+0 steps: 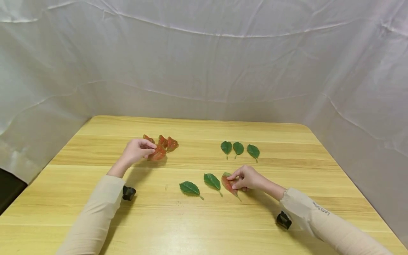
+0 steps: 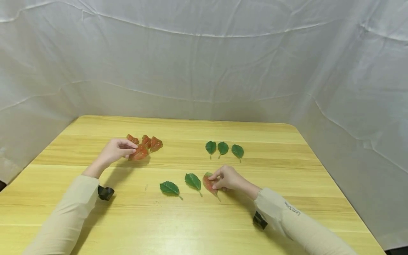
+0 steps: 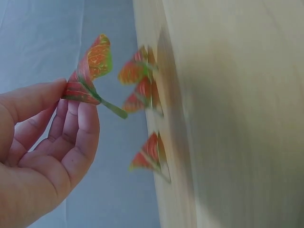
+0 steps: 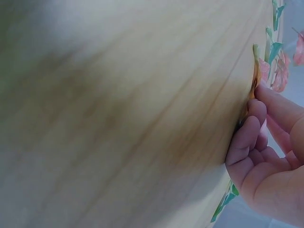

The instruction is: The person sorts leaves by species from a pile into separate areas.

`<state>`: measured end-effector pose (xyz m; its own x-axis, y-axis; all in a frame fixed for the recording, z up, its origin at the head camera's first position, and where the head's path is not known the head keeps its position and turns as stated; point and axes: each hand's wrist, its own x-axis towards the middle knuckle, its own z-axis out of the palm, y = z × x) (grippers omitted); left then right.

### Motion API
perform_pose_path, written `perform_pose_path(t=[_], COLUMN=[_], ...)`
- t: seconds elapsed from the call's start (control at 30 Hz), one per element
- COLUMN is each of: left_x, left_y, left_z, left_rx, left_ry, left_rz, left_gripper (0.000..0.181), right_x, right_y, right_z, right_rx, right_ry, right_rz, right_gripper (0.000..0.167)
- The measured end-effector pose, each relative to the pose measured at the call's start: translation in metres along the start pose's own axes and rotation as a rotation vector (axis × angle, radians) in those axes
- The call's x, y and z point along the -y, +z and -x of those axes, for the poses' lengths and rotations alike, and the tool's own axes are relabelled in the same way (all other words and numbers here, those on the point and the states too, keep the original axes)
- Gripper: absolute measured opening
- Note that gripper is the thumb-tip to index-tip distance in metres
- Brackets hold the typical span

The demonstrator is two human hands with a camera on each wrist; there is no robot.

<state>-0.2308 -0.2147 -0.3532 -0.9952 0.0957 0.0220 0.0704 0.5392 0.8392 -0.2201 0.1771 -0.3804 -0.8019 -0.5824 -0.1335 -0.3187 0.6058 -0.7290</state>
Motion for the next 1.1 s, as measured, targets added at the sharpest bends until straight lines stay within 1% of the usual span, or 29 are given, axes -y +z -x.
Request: perform_pose_path(t=[0.27, 0.43, 0.57, 0.7, 0.83, 0.93, 1.03, 1.1], left_x=[0.006, 0.010, 0.015, 0.020, 0.024, 0.027, 0.029, 0.029], left_y=[-0.022, -0.031, -0.035, -0.037, -0.039, -0.040, -0.041, -0.041], left_z=[0.005, 0.006, 0.006, 0.004, 0.002, 0.000, -0.001, 0.000], left_rx=[-0.048, -0.055, -0.052, -0.045, -0.033, -0.011, 0.015, 0.017], left_ry=[-0.035, -0.043, -0.032, -0.001, 0.014, -0.012, -0.045, -0.057], left_rz=[-0.085, -0.112, -0.150, -0.226, -0.285, -0.274, -0.238, -0.241], left_gripper=[0.019, 0.018, 0.016, 0.014, 0.013, 0.014, 0.015, 0.016], right_x=[-0.003, -0.003, -0.003, -0.003, -0.003, -0.002, -0.002, -0.001], right_y=[0.000, 0.000, 0.001, 0.001, 0.001, 0.001, 0.001, 0.001], right_z=[0.000, 0.000, 0.000, 0.000, 0.000, 0.000, 0.000, 0.000], right_rx=[0.005, 0.005, 0.008, 0.007, 0.006, 0.003, 0.002, 0.001], right_ry=[-0.012, -0.013, -0.012, -0.010, -0.017, -0.016, -0.013, -0.004], right_rz=[-0.018, -0.016, -0.015, -0.022, -0.024, -0.031, -0.035, -0.035], right_gripper=[0.027, 0.027, 0.027, 0.027, 0.026, 0.026, 0.026, 0.026])
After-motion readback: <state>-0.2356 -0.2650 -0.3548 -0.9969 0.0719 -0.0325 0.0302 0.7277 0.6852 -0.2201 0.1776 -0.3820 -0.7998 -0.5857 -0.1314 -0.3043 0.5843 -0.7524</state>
